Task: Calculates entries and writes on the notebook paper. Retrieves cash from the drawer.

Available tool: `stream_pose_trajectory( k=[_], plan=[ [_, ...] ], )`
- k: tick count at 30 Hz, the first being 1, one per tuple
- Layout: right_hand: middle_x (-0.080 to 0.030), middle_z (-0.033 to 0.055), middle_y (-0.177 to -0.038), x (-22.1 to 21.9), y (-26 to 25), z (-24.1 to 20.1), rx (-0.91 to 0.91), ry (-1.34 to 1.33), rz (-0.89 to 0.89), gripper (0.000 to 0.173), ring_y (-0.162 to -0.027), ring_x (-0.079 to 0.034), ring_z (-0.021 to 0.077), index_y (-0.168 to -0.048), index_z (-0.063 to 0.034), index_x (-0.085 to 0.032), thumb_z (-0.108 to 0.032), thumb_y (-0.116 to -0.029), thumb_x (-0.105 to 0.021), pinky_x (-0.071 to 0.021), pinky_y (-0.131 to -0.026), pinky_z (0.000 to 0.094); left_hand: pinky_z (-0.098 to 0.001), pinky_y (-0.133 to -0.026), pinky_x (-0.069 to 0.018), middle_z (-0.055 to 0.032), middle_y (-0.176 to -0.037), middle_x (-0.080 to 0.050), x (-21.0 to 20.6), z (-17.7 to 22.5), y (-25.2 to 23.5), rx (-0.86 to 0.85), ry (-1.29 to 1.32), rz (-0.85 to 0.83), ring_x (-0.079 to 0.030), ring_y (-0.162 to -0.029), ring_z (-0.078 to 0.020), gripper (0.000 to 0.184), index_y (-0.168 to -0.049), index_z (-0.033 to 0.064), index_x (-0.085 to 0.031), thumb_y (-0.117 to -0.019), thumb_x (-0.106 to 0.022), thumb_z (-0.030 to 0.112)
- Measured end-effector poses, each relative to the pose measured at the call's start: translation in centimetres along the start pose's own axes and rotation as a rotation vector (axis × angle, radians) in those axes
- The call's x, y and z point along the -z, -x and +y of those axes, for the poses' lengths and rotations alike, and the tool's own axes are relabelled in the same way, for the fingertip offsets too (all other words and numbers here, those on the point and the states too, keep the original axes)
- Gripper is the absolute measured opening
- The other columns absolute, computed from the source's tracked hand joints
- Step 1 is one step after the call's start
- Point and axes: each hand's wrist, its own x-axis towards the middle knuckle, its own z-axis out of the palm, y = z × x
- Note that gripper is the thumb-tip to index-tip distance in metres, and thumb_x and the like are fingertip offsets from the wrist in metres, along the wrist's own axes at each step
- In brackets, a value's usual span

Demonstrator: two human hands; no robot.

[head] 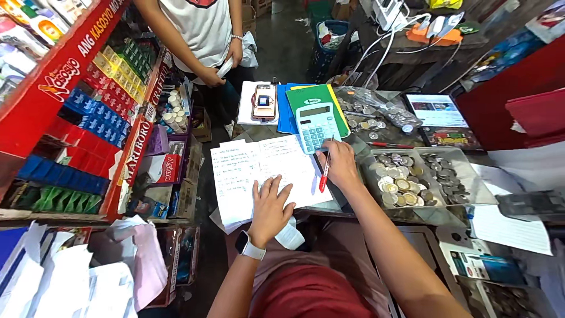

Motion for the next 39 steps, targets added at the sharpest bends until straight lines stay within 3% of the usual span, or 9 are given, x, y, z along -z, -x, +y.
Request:
stream_pose_trajectory(
  k=[5, 14, 20, 22, 25, 28, 31, 35, 39],
  plan=[
    [-0.064, 0.0232, -0.132, -0.1, -1.9, -0.2, -0.007, 0.041, -0.062, 0.033, -0.128, -0.054, 0.0472, -0.116, 0.0004, -0.068, -0.028, -0.1048, -0.056, -0.0328, -0.108, 0.0672, -0.0738, -0.116, -0.0145, -0.0126, -0.156, -0.049, 0.0, -0.1, 0.0, -0.002, -0.008, 0.002, -0.042, -0.145, -0.0411, 0.046, -0.142, 0.0232, -0.062, -0.1017, -0.052, 0.042],
    [-0.069, 0.0228, -0.117, 0.3, -0.1, -0.1, 0.031, 0.036, -0.015, 0.039, -0.123, -0.057, 0.0474, -0.111, 0.0003, -0.070, -0.035, -0.1035, -0.055, -0.0310, -0.109, 0.0682, -0.0732, -0.117, -0.0130, -0.0126, -0.157, -0.047, 0.2, 0.1, 0.0, 0.009, 0.010, -0.026, -0.040, -0.146, -0.0398, 0.046, -0.144, 0.0233, -0.060, -0.1024, -0.051, 0.043],
    [-0.070, 0.0269, -0.114, 0.6, 0.8, -0.9, 0.007, -0.076, 0.093, 0.027, -0.111, -0.067, 0.0444, -0.119, 0.0082, -0.066, -0.003, -0.0986, -0.052, -0.0424, -0.106, 0.0637, -0.0746, -0.116, -0.0147, -0.0136, -0.154, -0.051, 0.0, 0.0, 0.0, -0.009, 0.001, 0.009, -0.043, -0.144, -0.0413, 0.046, -0.142, 0.0227, -0.062, -0.1017, -0.052, 0.042],
    [-0.070, 0.0243, -0.104, 1.0, 1.2, -2.9, -0.015, -0.258, 0.087, 0.031, -0.098, -0.069, 0.0380, -0.120, 0.0056, -0.069, -0.003, -0.0986, -0.048, -0.0511, -0.092, 0.0562, -0.0751, -0.116, -0.0146, -0.0149, -0.151, -0.053, 0.1, 0.1, -0.1, -0.009, 0.011, 0.002, -0.042, -0.144, -0.0430, 0.046, -0.143, 0.0224, -0.061, -0.1016, -0.053, 0.041],
    [-0.069, 0.0122, -0.099, 0.8, 2.2, -6.0, -0.128, -0.601, -0.079, 0.032, -0.085, -0.063, 0.0101, -0.115, 0.0012, -0.074, -0.010, -0.0975, -0.049, -0.0523, -0.077, 0.0249, -0.0750, -0.116, -0.0140, -0.0157, -0.150, -0.054, 0.3, 0.2, -0.1, 0.001, 0.034, -0.012, -0.040, -0.144, -0.0445, 0.046, -0.144, 0.0227, -0.060, -0.1018, -0.053, 0.040],
    [-0.067, 0.0039, -0.084, -0.2, 2.3, -7.7, -0.239, -0.729, -0.191, 0.018, -0.070, -0.060, 0.0002, -0.104, 0.0017, -0.067, -0.011, -0.0953, -0.056, -0.0498, -0.066, 0.0176, -0.0755, -0.116, -0.0141, -0.0144, -0.150, -0.054, 0.4, 0.4, -0.1, -0.001, 0.039, -0.011, -0.043, -0.143, -0.0427, 0.045, -0.142, 0.0211, -0.062, -0.1023, -0.052, 0.039],
    [-0.065, 0.0044, -0.076, -1.7, 2.2, -7.8, -0.154, -0.606, -0.170, 0.016, -0.066, -0.057, 0.0034, -0.097, 0.0015, -0.070, -0.011, -0.0928, -0.061, -0.0479, -0.064, 0.0207, -0.0759, -0.116, -0.0135, -0.0119, -0.151, -0.053, 0.4, 0.4, -0.2, -0.003, 0.034, -0.016, -0.042, -0.144, -0.0409, 0.043, -0.140, 0.0201, -0.064, -0.1026, -0.051, 0.039],
    [-0.071, 0.0125, -0.086, -2.3, 2.1, -7.5, -0.094, -0.470, -0.171, 0.021, -0.083, -0.065, 0.0249, -0.100, -0.0006, -0.075, -0.017, -0.0940, -0.064, -0.0483, -0.086, 0.0473, -0.0753, -0.116, -0.0141, -0.0107, -0.153, -0.052, 0.3, 0.5, -0.1, -0.003, 0.010, -0.023, -0.042, -0.145, -0.0396, 0.044, -0.140, 0.0206, -0.063, -0.1032, -0.050, 0.040],
    [-0.071, 0.0092, -0.085, -2.1, 2.4, -7.4, -0.079, -0.427, -0.135, 0.019, -0.088, -0.064, 0.0255, -0.095, -0.0043, -0.076, -0.019, -0.0911, -0.065, -0.0442, -0.093, 0.0490, -0.0752, -0.116, -0.0133, -0.0105, -0.153, -0.052, 0.0, 0.4, -0.2, -0.005, 0.008, -0.015, -0.041, -0.145, -0.0395, 0.044, -0.140, 0.0210, -0.063, -0.1030, -0.050, 0.041]
  ],
)
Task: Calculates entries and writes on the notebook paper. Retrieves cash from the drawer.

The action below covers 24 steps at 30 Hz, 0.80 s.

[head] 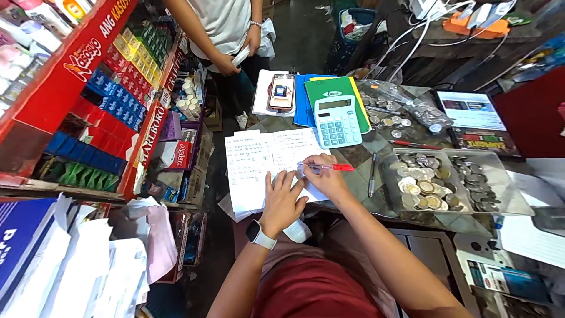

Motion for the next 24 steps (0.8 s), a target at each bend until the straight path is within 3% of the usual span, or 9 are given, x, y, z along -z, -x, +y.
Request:
stream_pose_trajectory(
  k=[3, 5, 7, 10, 12, 15, 21, 24],
  plan=[
    [-0.071, 0.0122, -0.084, 0.5, 0.0, 0.0, 0.011, 0.029, 0.023, 0.019, -0.085, -0.065, 0.0262, -0.096, -0.0007, -0.075, -0.015, -0.0914, -0.063, -0.0463, -0.089, 0.0474, -0.0751, -0.116, -0.0133, -0.0112, -0.152, -0.052, 0.0, 0.1, 0.1, 0.004, 0.001, 0.010, -0.043, -0.143, -0.0403, 0.045, -0.143, 0.0222, -0.061, -0.1027, -0.050, 0.040],
    [-0.071, 0.0162, -0.090, 1.5, -0.6, 0.2, 0.021, 0.028, 0.049, 0.018, -0.086, -0.068, 0.0256, -0.101, 0.0026, -0.072, -0.012, -0.0961, -0.063, -0.0549, -0.082, 0.0409, -0.0752, -0.116, -0.0121, -0.0110, -0.153, -0.052, 0.1, 0.1, 0.1, 0.009, -0.002, 0.005, -0.043, -0.143, -0.0404, 0.046, -0.145, 0.0237, -0.059, -0.1032, -0.049, 0.040],
    [-0.071, 0.0201, -0.095, 2.7, -1.6, 1.2, 0.071, 0.119, 0.134, 0.018, -0.090, -0.071, 0.0309, -0.106, 0.0053, -0.070, -0.008, -0.1000, -0.059, -0.0574, -0.085, 0.0451, -0.0755, -0.116, -0.0115, -0.0108, -0.154, -0.051, 0.0, 0.0, 0.1, 0.008, -0.003, 0.004, -0.043, -0.144, -0.0405, 0.047, -0.147, 0.0235, -0.058, -0.1037, -0.048, 0.041],
    [-0.070, 0.0240, -0.112, 3.9, -3.0, 3.4, 0.104, 0.351, 0.122, 0.024, -0.116, -0.062, 0.0460, -0.115, 0.0016, -0.071, -0.005, -0.1027, -0.052, -0.0467, -0.101, 0.0613, -0.0759, -0.115, -0.0129, -0.0106, -0.153, -0.051, -0.2, -0.1, 0.2, 0.003, -0.023, 0.018, -0.044, -0.143, -0.0403, 0.048, -0.146, 0.0241, -0.058, -0.1034, -0.048, 0.042],
    [-0.070, 0.0234, -0.116, 4.1, -3.7, 4.0, 0.102, 0.456, 0.070, 0.022, -0.124, -0.057, 0.0491, -0.111, -0.0018, -0.072, -0.011, -0.1034, -0.054, -0.0385, -0.106, 0.0670, -0.0754, -0.116, -0.0129, -0.0104, -0.153, -0.051, -0.2, -0.2, 0.2, 0.004, -0.029, 0.020, -0.044, -0.143, -0.0401, 0.047, -0.146, 0.0242, -0.058, -0.1034, -0.048, 0.042],
    [-0.072, 0.0202, -0.107, 4.2, -4.9, 3.8, 0.140, 0.504, 0.095, 0.025, -0.120, -0.059, 0.0473, -0.104, -0.0024, -0.073, -0.021, -0.1041, -0.055, -0.0375, -0.104, 0.0676, -0.0761, -0.115, -0.0124, -0.0102, -0.153, -0.052, -0.3, -0.3, 0.2, 0.000, -0.037, 0.023, -0.044, -0.143, -0.0401, 0.048, -0.146, 0.0244, -0.059, -0.1033, -0.047, 0.043],
    [-0.072, 0.0177, -0.110, 4.5, -6.0, 4.0, 0.115, 0.507, 0.067, 0.028, -0.122, -0.060, 0.0426, -0.108, -0.0034, -0.071, -0.026, -0.1053, -0.055, -0.0361, -0.107, 0.0653, -0.0762, -0.115, -0.0144, -0.0109, -0.152, -0.053, -0.5, -0.6, 0.3, -0.007, -0.046, 0.051, -0.046, -0.141, -0.0408, 0.047, -0.144, 0.0243, -0.060, -0.1022, -0.049, 0.043],
    [-0.069, 0.0248, -0.111, 4.9, -4.4, 4.3, 0.095, 0.481, 0.155, 0.033, -0.114, -0.064, 0.0444, -0.113, 0.0028, -0.069, -0.026, -0.1052, -0.054, -0.0376, -0.106, 0.0658, -0.0763, -0.115, -0.0144, -0.0119, -0.152, -0.053, -0.5, -0.6, 0.3, -0.012, -0.035, 0.059, -0.046, -0.141, -0.0415, 0.047, -0.144, 0.0233, -0.060, -0.1024, -0.049, 0.042]
  ],
)
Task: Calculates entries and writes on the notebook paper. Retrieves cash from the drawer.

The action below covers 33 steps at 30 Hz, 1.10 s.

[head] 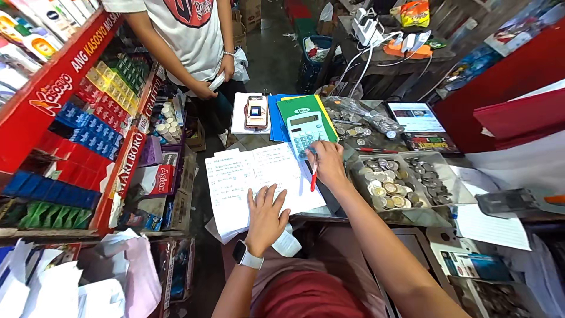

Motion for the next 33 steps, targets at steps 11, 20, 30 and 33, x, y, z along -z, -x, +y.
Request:
stream_pose_trajectory(
  k=[11, 20, 30, 33],
  plan=[
    [-0.069, 0.0191, -0.109, 1.7, 3.4, -3.9, -0.150, -0.511, -0.140, 0.035, -0.101, -0.065, 0.0248, -0.123, 0.0013, -0.071, -0.012, -0.1010, -0.047, -0.0527, -0.091, 0.0418, -0.0755, -0.116, -0.0121, -0.0103, -0.155, -0.050, 0.3, 0.4, -0.1, 0.022, 0.019, -0.055, -0.042, -0.144, -0.0404, 0.048, -0.148, 0.0239, -0.056, -0.1043, -0.046, 0.042],
    [-0.069, 0.0107, -0.086, -0.9, 4.4, -5.8, -0.153, -0.525, -0.236, 0.020, -0.085, -0.063, 0.0224, -0.097, -0.0016, -0.073, -0.018, -0.0923, -0.064, -0.0473, -0.085, 0.0441, -0.0759, -0.116, -0.0136, -0.0103, -0.153, -0.051, 0.2, 0.5, -0.2, 0.012, 0.020, -0.035, -0.044, -0.143, -0.0402, 0.046, -0.142, 0.0213, -0.062, -0.1036, -0.047, 0.042],
    [-0.070, 0.0237, -0.105, -0.6, 2.0, -2.4, 0.090, -0.201, -0.015, 0.024, -0.107, -0.066, 0.0437, -0.113, 0.0046, -0.070, -0.010, -0.1020, -0.054, -0.0501, -0.095, 0.0594, -0.0766, -0.115, -0.0137, -0.0114, -0.153, -0.052, 0.2, 0.3, -0.2, 0.003, 0.012, -0.032, -0.045, -0.142, -0.0413, 0.048, -0.146, 0.0230, -0.058, -0.1031, -0.048, 0.041],
    [-0.069, 0.0238, -0.114, -0.8, 1.0, -1.4, 0.117, -0.040, -0.091, 0.027, -0.123, -0.058, 0.0477, -0.109, 0.0006, -0.071, -0.023, -0.1018, -0.060, -0.0414, -0.104, 0.0646, -0.0760, -0.115, -0.0131, -0.0104, -0.154, -0.051, 0.2, 0.3, -0.2, 0.013, 0.001, -0.041, -0.044, -0.143, -0.0406, 0.048, -0.146, 0.0241, -0.058, -0.1035, -0.047, 0.042]
  ],
)
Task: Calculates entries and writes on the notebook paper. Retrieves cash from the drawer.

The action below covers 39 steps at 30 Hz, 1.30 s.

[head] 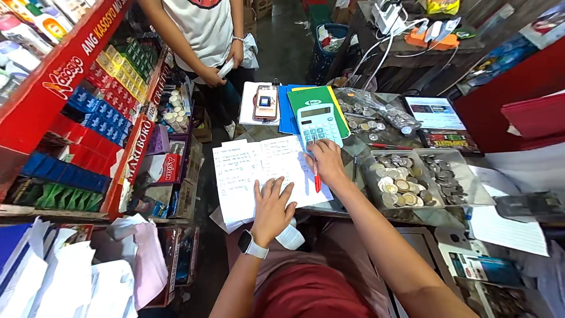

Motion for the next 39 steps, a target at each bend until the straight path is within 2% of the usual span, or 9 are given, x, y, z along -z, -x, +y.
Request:
stream_pose_trajectory(
  k=[14, 18, 22, 24, 26, 29, 34, 37, 39],
  plan=[
    [-0.073, 0.0162, -0.109, 0.5, 0.2, 1.0, 0.004, 0.017, -0.036, 0.035, -0.121, -0.061, 0.0423, -0.108, -0.0046, -0.073, -0.034, -0.1041, -0.054, -0.0366, -0.107, 0.0654, -0.0760, -0.115, -0.0145, -0.0096, -0.152, -0.053, -0.4, -0.2, 0.1, -0.011, -0.019, 0.038, -0.046, -0.142, -0.0398, 0.047, -0.144, 0.0245, -0.060, -0.1024, -0.049, 0.042],
    [-0.068, 0.0269, -0.114, 1.2, 0.8, 2.5, -0.108, 0.000, 0.052, 0.035, -0.115, -0.063, 0.0459, -0.113, 0.0041, -0.069, -0.027, -0.1035, -0.058, -0.0385, -0.107, 0.0662, -0.0762, -0.115, -0.0138, -0.0105, -0.153, -0.052, -0.3, -0.3, 0.3, -0.009, -0.016, 0.029, -0.045, -0.142, -0.0405, 0.048, -0.145, 0.0240, -0.060, -0.1026, -0.048, 0.043],
    [-0.070, 0.0268, -0.115, 1.4, 1.3, 1.7, -0.102, -0.072, 0.131, 0.027, -0.111, -0.067, 0.0446, -0.114, 0.0072, -0.067, -0.012, -0.1017, -0.054, -0.0444, -0.103, 0.0637, -0.0781, -0.113, -0.0152, -0.0131, -0.150, -0.054, -0.3, -0.3, 0.2, -0.020, -0.011, 0.050, -0.047, -0.140, -0.0431, 0.048, -0.144, 0.0223, -0.061, -0.1018, -0.050, 0.042],
    [-0.071, 0.0249, -0.104, 1.5, 1.6, 0.0, -0.124, -0.227, 0.168, 0.028, -0.099, -0.068, 0.0409, -0.116, 0.0059, -0.069, -0.005, -0.0985, -0.051, -0.0485, -0.093, 0.0596, -0.0783, -0.113, -0.0148, -0.0152, -0.148, -0.055, 0.0, -0.2, 0.1, -0.017, -0.001, 0.034, -0.046, -0.140, -0.0440, 0.048, -0.144, 0.0215, -0.060, -0.1021, -0.050, 0.041],
    [-0.065, 0.0195, -0.108, 1.9, 2.3, -2.1, -0.236, -0.461, 0.033, 0.034, -0.099, -0.062, 0.0269, -0.124, -0.0004, -0.071, -0.010, -0.0997, -0.048, -0.0514, -0.088, 0.0418, -0.0778, -0.114, -0.0148, -0.0167, -0.144, -0.058, 0.1, -0.1, 0.2, -0.005, 0.017, 0.020, -0.046, -0.140, -0.0443, 0.047, -0.144, 0.0215, -0.060, -0.1021, -0.050, 0.040],
    [-0.070, 0.0094, -0.099, 1.6, 2.7, -4.2, -0.364, -0.746, -0.101, 0.026, -0.085, -0.064, 0.0081, -0.110, 0.0011, -0.071, -0.013, -0.0972, -0.052, -0.0528, -0.078, 0.0258, -0.0770, -0.115, -0.0152, -0.0169, -0.141, -0.059, 0.2, 0.0, 0.0, 0.004, 0.018, 0.021, -0.047, -0.140, -0.0431, 0.047, -0.144, 0.0238, -0.060, -0.1015, -0.051, 0.040],
    [-0.062, 0.0011, -0.075, 0.2, 3.1, -4.9, -0.302, -0.704, -0.107, 0.013, -0.065, -0.055, 0.0005, -0.094, 0.0006, -0.066, -0.010, -0.0903, -0.059, -0.0461, -0.062, 0.0182, -0.0769, -0.115, -0.0153, -0.0169, -0.141, -0.060, 0.2, 0.2, 0.0, 0.002, 0.030, 0.030, -0.046, -0.140, -0.0434, 0.045, -0.141, 0.0215, -0.062, -0.1020, -0.051, 0.039],
    [-0.061, 0.0032, -0.073, -0.2, 3.2, -4.9, -0.232, -0.577, -0.058, 0.014, -0.065, -0.054, 0.0039, -0.090, -0.0001, -0.068, -0.011, -0.0882, -0.059, -0.0447, -0.062, 0.0205, -0.0764, -0.115, -0.0155, -0.0163, -0.140, -0.060, 0.1, 0.2, 0.0, 0.000, 0.022, 0.031, -0.046, -0.140, -0.0427, 0.045, -0.141, 0.0215, -0.062, -0.1023, -0.050, 0.040],
    [-0.067, 0.0086, -0.080, -0.4, 3.3, -4.9, -0.196, -0.557, -0.064, 0.017, -0.076, -0.060, 0.0139, -0.092, 0.0002, -0.070, -0.013, -0.0895, -0.061, -0.0466, -0.076, 0.0340, -0.0764, -0.115, -0.0153, -0.0163, -0.140, -0.060, 0.2, 0.2, 0.0, -0.003, 0.024, 0.031, -0.046, -0.140, -0.0429, 0.045, -0.140, 0.0206, -0.063, -0.1022, -0.050, 0.040]
  ],
)
